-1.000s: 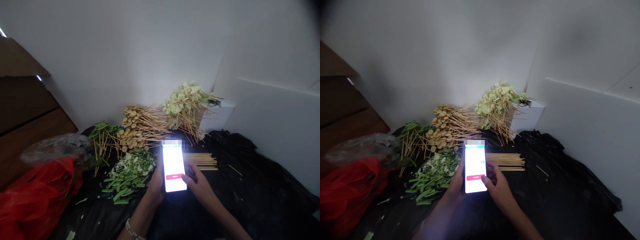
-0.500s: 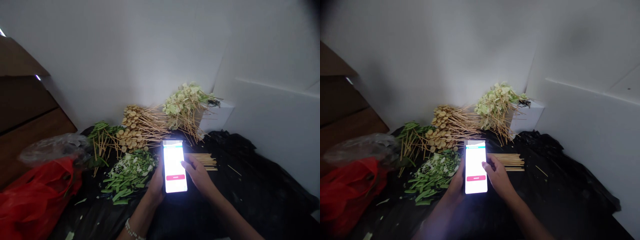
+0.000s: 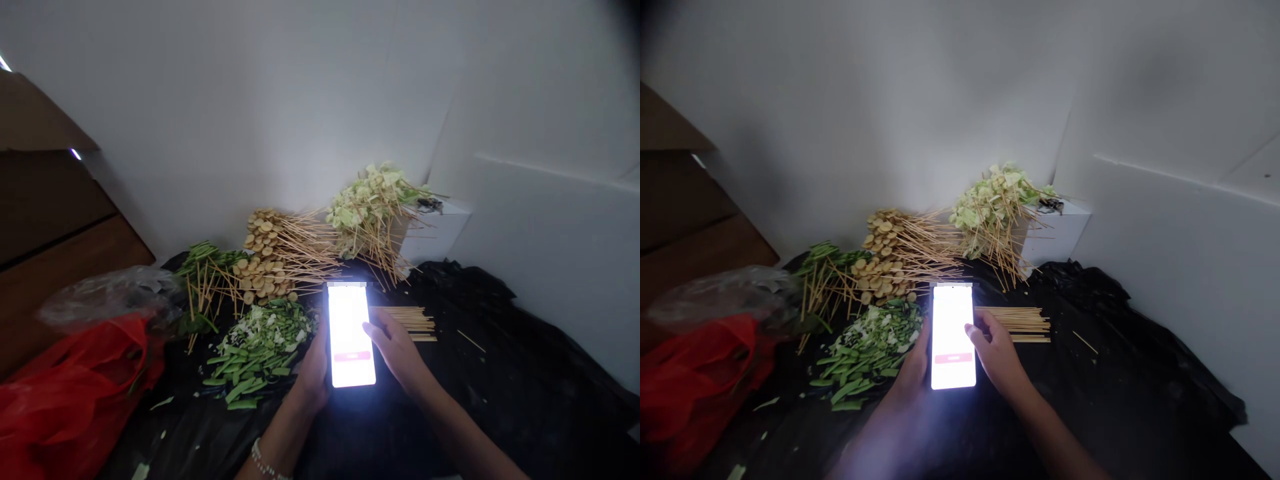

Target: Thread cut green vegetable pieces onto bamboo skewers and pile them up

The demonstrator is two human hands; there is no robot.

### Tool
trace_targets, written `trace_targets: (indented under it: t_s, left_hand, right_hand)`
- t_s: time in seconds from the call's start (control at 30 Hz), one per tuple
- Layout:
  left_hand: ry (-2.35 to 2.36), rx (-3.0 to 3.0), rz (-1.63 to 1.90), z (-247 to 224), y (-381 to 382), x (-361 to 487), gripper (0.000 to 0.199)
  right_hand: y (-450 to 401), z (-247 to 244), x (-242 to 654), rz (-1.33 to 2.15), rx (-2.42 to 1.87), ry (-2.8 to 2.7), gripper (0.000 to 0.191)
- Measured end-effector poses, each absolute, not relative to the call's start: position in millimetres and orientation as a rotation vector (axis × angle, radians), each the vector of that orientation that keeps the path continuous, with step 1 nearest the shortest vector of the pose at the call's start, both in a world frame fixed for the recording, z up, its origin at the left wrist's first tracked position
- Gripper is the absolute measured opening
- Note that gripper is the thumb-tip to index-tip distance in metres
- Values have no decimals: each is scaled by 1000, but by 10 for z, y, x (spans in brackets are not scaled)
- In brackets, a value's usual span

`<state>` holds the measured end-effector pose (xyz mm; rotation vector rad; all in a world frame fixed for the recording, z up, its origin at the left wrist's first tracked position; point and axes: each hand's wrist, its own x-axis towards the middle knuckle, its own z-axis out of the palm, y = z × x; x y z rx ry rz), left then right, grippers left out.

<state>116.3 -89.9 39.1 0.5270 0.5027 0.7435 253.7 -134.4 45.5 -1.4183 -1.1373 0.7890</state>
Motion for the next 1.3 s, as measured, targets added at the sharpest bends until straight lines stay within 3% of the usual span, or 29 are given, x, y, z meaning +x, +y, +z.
trace_targets:
  t_s: [0.4, 0.77, 1.3]
  left_hand:
    - [507, 499, 782, 419, -882, 1180, 55]
    - [512, 442, 828, 209, -938, 1276, 58]
    - [401, 476, 708, 199, -1014, 1386, 54]
  right_hand:
    - [-1571, 320, 2452, 825, -1400, -1058, 41]
    - [-1690, 166, 2163, 406, -1730, -1276, 102]
    - [-1663, 75, 2225, 78, -1891, -1266, 101]
